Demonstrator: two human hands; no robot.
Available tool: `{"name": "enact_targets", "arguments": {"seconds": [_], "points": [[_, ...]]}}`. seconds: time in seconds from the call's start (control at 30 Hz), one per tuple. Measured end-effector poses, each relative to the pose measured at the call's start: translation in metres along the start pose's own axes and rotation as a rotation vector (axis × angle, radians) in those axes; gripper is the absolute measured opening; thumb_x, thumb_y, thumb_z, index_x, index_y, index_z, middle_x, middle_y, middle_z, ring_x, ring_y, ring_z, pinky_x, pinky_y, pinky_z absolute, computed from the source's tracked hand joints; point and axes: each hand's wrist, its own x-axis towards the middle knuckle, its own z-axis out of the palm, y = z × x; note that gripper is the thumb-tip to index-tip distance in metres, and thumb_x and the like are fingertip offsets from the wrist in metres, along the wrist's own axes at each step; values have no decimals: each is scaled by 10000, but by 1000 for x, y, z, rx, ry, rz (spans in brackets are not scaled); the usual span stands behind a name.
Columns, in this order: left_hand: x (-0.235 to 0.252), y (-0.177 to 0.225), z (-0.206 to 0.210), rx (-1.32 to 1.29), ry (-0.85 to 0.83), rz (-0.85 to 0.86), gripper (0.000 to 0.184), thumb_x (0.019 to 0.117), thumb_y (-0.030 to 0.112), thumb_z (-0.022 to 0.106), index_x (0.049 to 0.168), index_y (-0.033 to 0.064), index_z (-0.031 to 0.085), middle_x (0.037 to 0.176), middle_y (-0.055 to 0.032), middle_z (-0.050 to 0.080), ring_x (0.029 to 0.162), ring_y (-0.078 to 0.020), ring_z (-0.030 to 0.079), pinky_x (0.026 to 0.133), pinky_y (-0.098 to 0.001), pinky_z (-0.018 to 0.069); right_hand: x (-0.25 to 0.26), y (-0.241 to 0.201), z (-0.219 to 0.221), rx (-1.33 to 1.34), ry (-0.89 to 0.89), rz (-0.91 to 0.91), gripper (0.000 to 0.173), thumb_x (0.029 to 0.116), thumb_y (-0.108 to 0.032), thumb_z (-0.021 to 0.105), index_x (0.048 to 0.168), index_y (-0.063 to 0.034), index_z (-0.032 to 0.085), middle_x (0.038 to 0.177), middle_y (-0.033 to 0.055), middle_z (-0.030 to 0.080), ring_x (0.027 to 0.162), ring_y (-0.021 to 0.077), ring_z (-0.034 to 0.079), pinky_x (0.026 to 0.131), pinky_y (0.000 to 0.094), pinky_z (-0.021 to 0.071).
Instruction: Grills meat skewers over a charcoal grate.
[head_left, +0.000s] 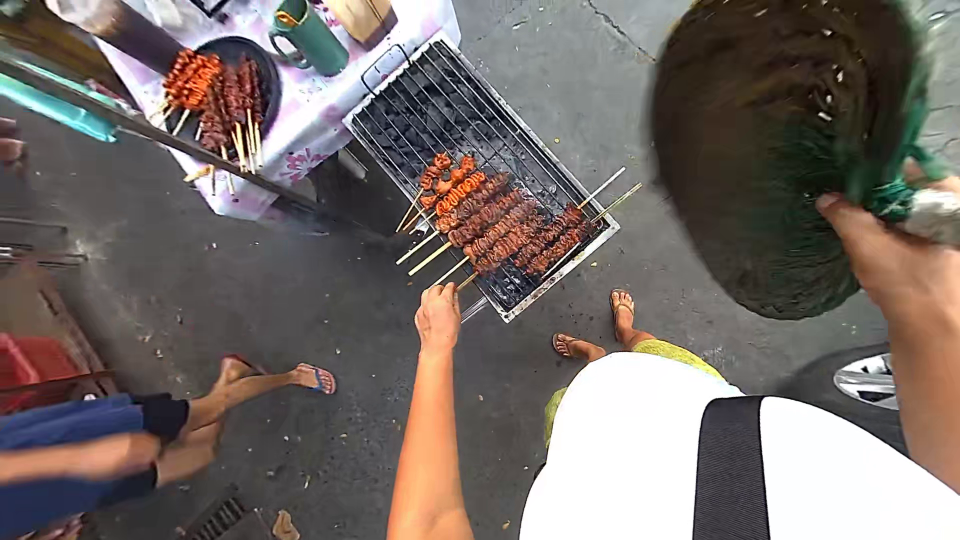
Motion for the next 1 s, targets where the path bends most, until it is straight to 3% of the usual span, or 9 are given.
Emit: {"name": "enact_targets", "arguments": {"seconds": [0.07,0.17,0.27,0.33,0.47,0.63,0.77,0.93,1.0], "points": [[0,2,-3,-29,14,-6,291,1041,157,578,1260,9,698,1238,-245,674,1199,-421,636,977,-586,525,-4,-2,2,18,-79,-93,363,927,-306,679,1153,-22,655,1006,107,676,905,112,646,827,367,544],[5,3,-8,-66,92,5,283,1019,115,608,1261,-5,692,1257,-252,660,1196,-429,633,980,-586,525,-3,20,-5,207,-126,-58,380,824,-274,774,1159,-125,675,1046,-83,696,966,-59,644,891,205,560],[17,4,-11,-34,79,-50,334,972,84,679,1294,-5,672,1296,-249,650,1222,-435,619,992,-588,519,-3,13,2,24,7,-13,464,933,-254,698,1308,4,611,1211,180,663,1107,200,642,1005,436,502],[27,3,-11,-8,31,-89,364,951,91,710,1300,-4,663,1292,-253,651,1224,-434,621,998,-596,515,-7,2,10,-42,-41,-80,416,959,-234,617,1282,28,612,1118,261,669,995,333,667,886,566,516],[40,0,-13,35,-45,-59,222,1005,104,635,1171,-27,703,1173,-262,688,1144,-444,659,966,-613,524,-15,13,8,255,-209,-54,308,815,-256,755,1098,-142,715,987,-88,717,903,-51,661,835,187,574],[36,-6,-15,45,76,106,236,1047,53,537,1146,-44,728,1138,-252,718,1104,-418,696,966,-584,537,-14,11,8,-7,-37,-24,386,943,-248,652,1227,14,653,1081,213,686,970,250,667,889,511,521],[35,-8,-15,64,10,99,273,1065,72,500,1181,-41,719,1166,-266,705,1147,-426,676,990,-585,525,-23,26,-1,164,-58,-1,363,832,-272,745,1139,-89,683,1012,-32,693,913,-35,643,850,221,559],[38,-5,-13,90,-53,10,285,1073,87,487,1208,-31,708,1204,-257,691,1177,-426,658,995,-577,524,-30,3,13,83,-16,44,425,920,-235,678,1256,19,621,1103,165,670,983,133,641,907,386,527],[40,-4,-14,71,-29,-5,285,1070,91,499,1233,-36,695,1217,-267,682,1181,-433,653,993,-586,521,-33,4,18,155,-164,-64,343,890,-277,699,1143,-47,667,971,18,683,884,1,640,825,249,556]]}}
